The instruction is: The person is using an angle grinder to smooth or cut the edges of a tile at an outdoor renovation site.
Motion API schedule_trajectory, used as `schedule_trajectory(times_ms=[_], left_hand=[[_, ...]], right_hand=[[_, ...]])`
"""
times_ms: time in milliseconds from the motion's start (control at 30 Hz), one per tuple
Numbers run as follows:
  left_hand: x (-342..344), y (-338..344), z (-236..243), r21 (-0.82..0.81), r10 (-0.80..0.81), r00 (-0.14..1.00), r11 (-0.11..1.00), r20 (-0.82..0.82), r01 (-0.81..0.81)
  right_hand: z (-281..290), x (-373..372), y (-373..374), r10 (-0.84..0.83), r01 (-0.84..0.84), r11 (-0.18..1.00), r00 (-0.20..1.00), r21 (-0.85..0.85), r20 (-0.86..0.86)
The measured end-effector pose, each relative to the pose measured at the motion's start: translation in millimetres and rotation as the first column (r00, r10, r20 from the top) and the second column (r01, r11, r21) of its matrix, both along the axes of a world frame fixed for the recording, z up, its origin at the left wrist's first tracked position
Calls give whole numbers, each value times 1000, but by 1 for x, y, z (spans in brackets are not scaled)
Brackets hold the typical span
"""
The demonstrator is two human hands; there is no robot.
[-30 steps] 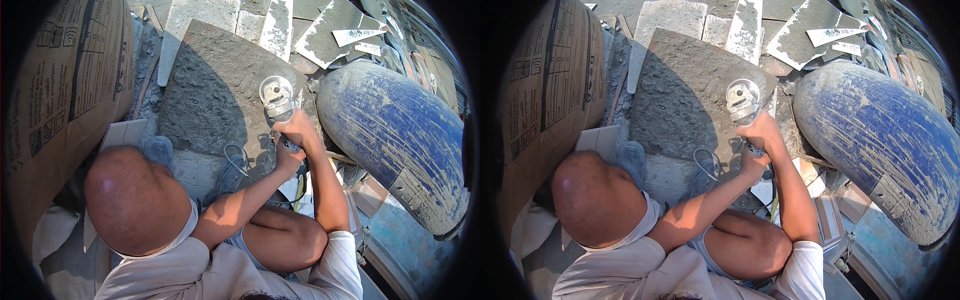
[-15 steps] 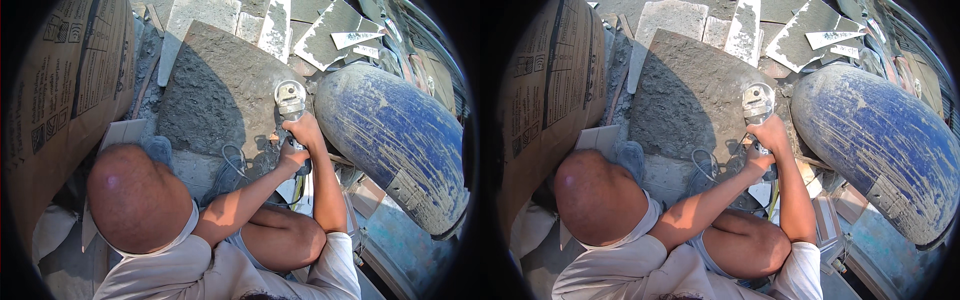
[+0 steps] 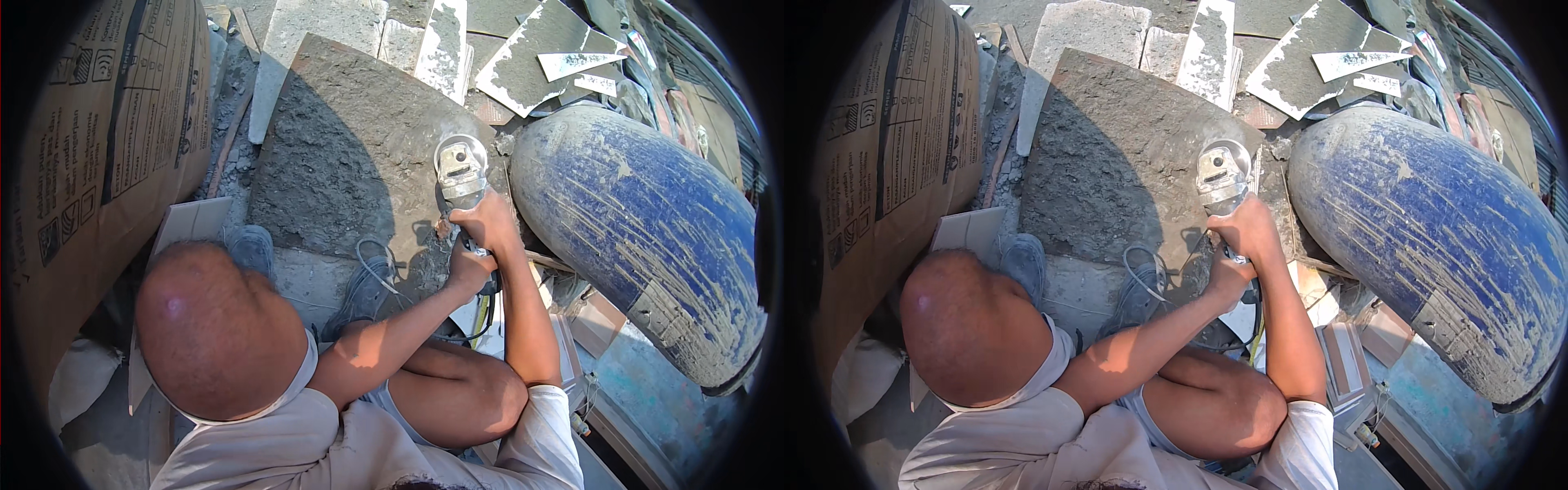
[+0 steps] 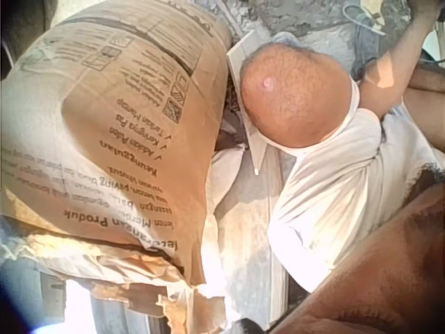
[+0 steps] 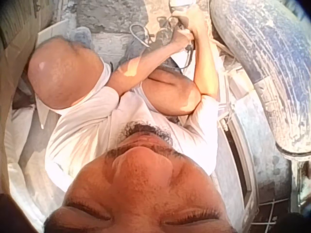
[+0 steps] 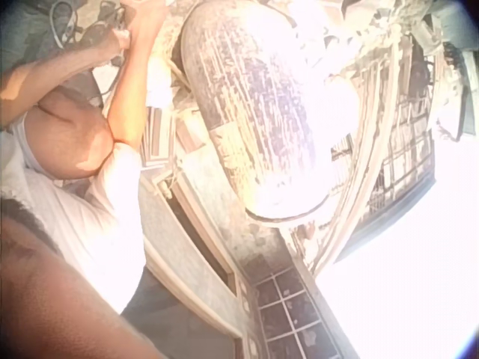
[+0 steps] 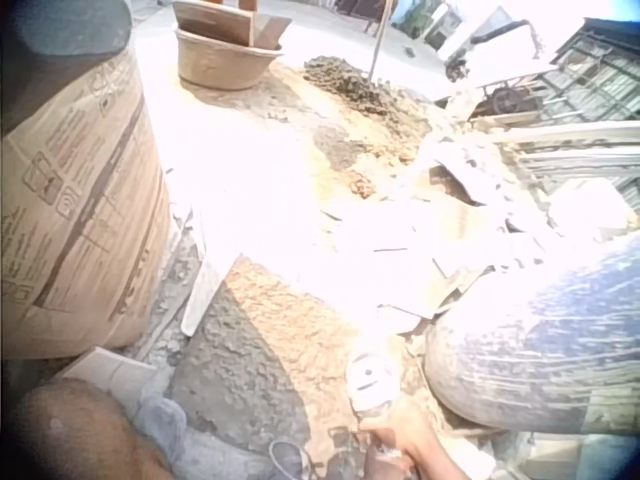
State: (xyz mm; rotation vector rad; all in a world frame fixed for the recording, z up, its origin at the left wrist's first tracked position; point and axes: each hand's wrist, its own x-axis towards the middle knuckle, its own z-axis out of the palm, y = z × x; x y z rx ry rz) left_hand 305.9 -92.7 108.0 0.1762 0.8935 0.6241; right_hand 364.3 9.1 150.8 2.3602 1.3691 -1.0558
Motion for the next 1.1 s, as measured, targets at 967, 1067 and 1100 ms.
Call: schedule_trajectory(times_ms=[967, 1067, 1100], left_hand=[[0, 11, 1, -51, 130, 988, 991, 88, -126], [2, 9, -20, 117, 76, 997, 990, 0, -75], [6, 5, -21, 106, 128, 992, 987, -22, -125]], right_hand=[[6, -11, 14, 1, 0, 1000, 1000, 22, -28], [-9, -6, 18, 12, -9, 999, 998, 51, -67], [-9, -5, 19, 38, -28, 996, 992, 82, -120]])
